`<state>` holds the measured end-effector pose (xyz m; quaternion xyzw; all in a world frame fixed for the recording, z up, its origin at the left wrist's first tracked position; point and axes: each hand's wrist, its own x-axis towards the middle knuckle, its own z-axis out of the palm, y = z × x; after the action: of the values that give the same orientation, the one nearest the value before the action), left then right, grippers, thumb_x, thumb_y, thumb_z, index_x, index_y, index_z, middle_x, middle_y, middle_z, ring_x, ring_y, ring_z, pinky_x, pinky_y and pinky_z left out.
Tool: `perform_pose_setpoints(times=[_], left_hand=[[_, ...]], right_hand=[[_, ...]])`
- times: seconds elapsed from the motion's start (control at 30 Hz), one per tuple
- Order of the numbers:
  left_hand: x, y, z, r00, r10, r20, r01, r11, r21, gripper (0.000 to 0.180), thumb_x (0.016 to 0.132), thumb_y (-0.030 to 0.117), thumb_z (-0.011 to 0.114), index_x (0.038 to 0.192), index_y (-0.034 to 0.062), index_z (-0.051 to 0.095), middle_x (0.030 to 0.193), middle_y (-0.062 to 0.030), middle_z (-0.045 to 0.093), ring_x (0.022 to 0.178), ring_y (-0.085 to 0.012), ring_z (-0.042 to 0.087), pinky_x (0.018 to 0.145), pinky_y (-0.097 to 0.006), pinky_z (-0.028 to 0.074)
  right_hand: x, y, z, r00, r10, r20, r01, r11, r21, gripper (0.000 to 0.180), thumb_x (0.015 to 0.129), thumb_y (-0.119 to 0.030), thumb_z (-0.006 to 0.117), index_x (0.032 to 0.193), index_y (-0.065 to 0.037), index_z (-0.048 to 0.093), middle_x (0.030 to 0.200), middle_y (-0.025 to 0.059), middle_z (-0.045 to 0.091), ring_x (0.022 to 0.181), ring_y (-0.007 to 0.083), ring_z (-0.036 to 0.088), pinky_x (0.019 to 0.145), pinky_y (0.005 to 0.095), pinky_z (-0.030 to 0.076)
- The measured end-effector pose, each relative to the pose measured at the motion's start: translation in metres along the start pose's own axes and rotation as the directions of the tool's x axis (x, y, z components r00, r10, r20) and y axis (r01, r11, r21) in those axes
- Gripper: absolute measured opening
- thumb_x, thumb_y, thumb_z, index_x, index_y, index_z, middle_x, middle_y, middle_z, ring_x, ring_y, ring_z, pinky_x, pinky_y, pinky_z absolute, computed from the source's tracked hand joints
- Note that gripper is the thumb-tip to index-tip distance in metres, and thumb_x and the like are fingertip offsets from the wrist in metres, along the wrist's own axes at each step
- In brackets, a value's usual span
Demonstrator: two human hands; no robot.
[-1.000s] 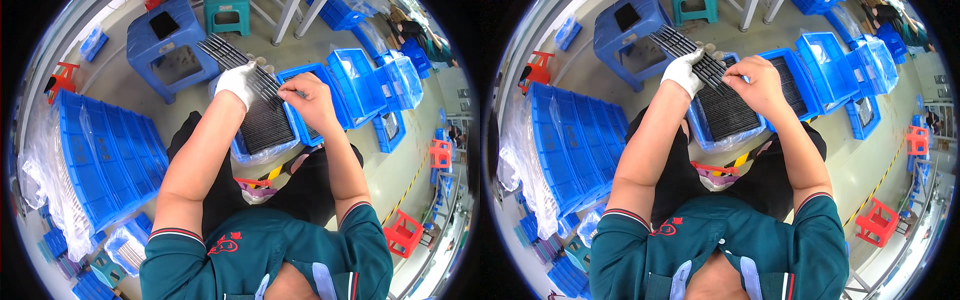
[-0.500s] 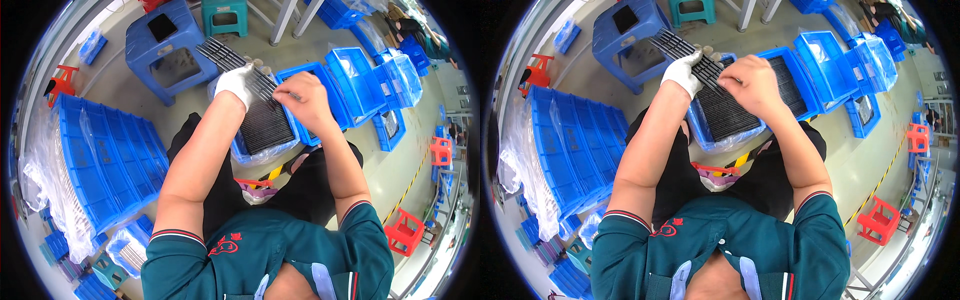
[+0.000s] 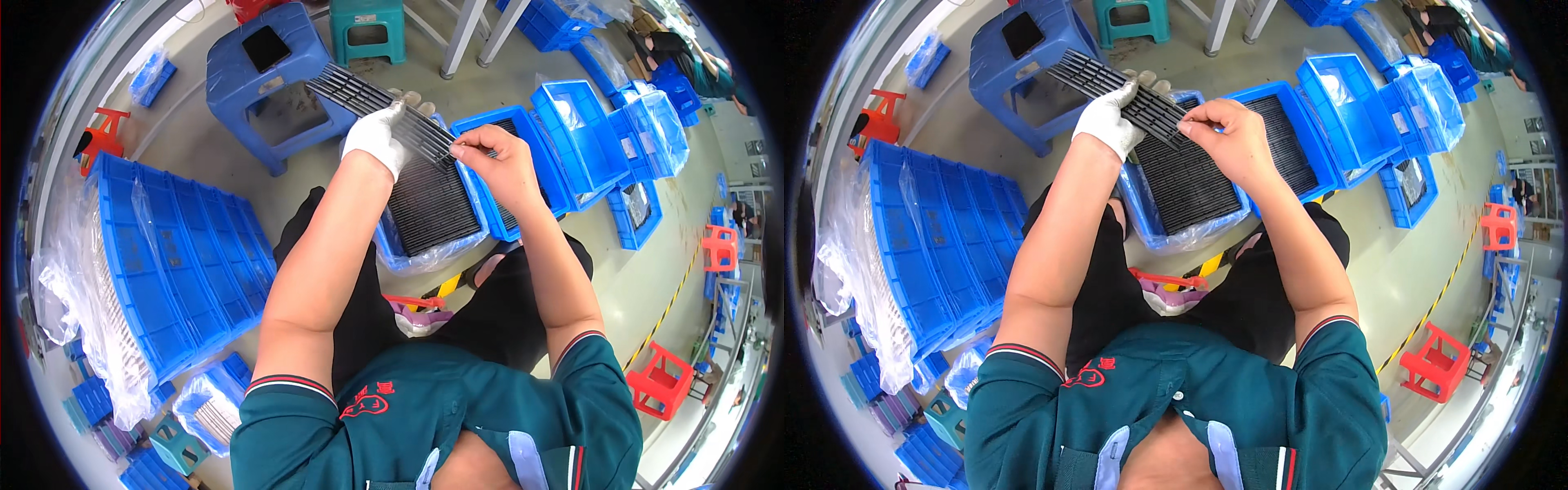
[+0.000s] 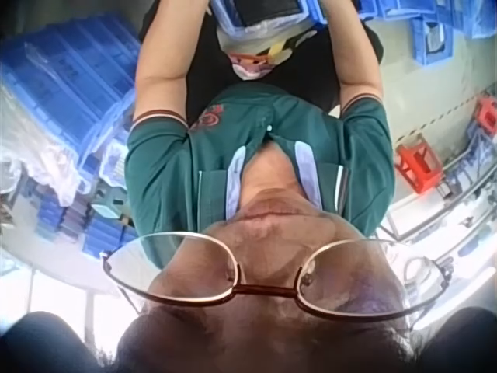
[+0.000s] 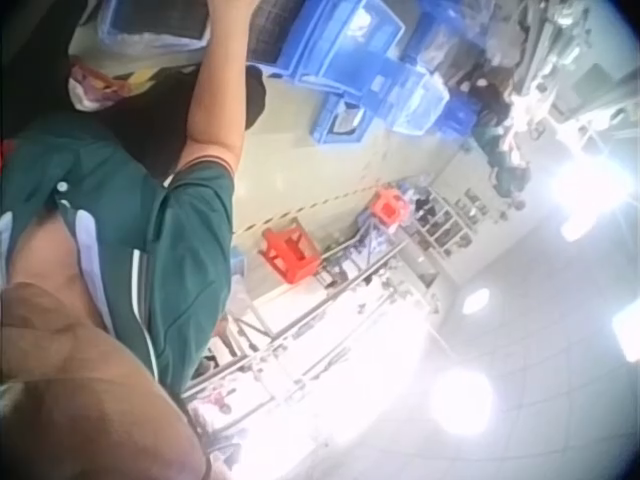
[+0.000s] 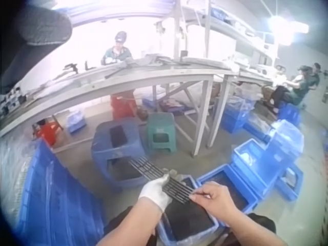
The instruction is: Picking up thin metal parts from a bin and placing them into individual slots in a storage container using a metal rod for alignment.
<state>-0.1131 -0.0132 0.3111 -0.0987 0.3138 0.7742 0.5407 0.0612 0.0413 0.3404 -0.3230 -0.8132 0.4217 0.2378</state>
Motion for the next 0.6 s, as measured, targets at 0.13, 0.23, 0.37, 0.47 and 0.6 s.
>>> perform_pose_setpoints(times=[0.13,0.23,0.37,0.47,0.6], left_hand=[[-0.003,0.001,0.002,1.0,-0.001,0.012,0.001,1.0,-0.011,0.01,0.097,0.006,0.048,0.106,0.0071,0.052,0.106,-0.0161,0.063,0.104,-0.0395,0.061,0.086,-0.058,0.051],[-0.008,0.002,0.005,0.998,-0.009,0.061,0.011,0.999,-0.034,0.012,0.098,0.006,0.043,0.108,0.0076,0.049,0.109,-0.0157,0.06,0.1,-0.0389,0.06,0.087,-0.058,0.048],[-0.009,0.003,0.003,0.992,-0.017,0.127,0.022,0.999,-0.038,0.014,0.098,0.005,0.042,0.108,0.0073,0.05,0.111,-0.0155,0.061,0.106,-0.0398,0.059,0.088,-0.058,0.047],[-0.01,0.005,0.001,0.986,-0.003,0.169,0.007,1.0,-0.024,0.015,0.097,0.004,0.042,0.11,0.0071,0.051,0.113,-0.0156,0.061,0.109,-0.0402,0.058,0.089,-0.059,0.047],[-0.009,0.005,0.005,0.977,-0.013,0.213,0.023,0.999,-0.043,0.017,0.097,0.003,0.042,0.111,0.0064,0.051,0.114,-0.0163,0.06,0.111,-0.0408,0.058,0.09,-0.059,0.047]], right_hand=[[0.001,0.002,0.0,1.0,0.004,-0.02,-0.002,0.997,0.082,0.016,0.079,-0.015,0.074,0.088,-0.002,0.072,0.08,0.0076,0.065,0.072,0.0142,0.06,0.068,0.0275,0.048],[-0.001,0.0,-0.001,0.999,0.051,0.001,-0.051,0.989,0.141,0.017,0.08,-0.015,0.074,0.088,-0.001,0.072,0.082,0.0072,0.065,0.072,0.0129,0.06,0.069,0.0266,0.048],[-0.003,-0.004,-0.003,0.994,0.108,0.029,-0.111,0.98,0.163,0.017,0.08,-0.015,0.073,0.089,-0.001,0.072,0.082,0.0069,0.066,0.073,0.0122,0.06,0.07,0.0266,0.048],[-0.002,-0.004,-0.004,0.995,0.082,0.062,-0.089,0.988,0.125,0.014,0.082,-0.012,0.073,0.089,-0.001,0.071,0.084,0.002,0.066,0.079,0.0087,0.059,0.075,0.0252,0.047],[-0.002,-0.008,-0.007,0.996,-0.071,0.055,0.068,0.996,0.058,0.014,0.082,-0.013,0.073,0.089,-0.001,0.071,0.083,0.0019,0.066,0.079,0.0089,0.059,0.075,0.0254,0.047]])
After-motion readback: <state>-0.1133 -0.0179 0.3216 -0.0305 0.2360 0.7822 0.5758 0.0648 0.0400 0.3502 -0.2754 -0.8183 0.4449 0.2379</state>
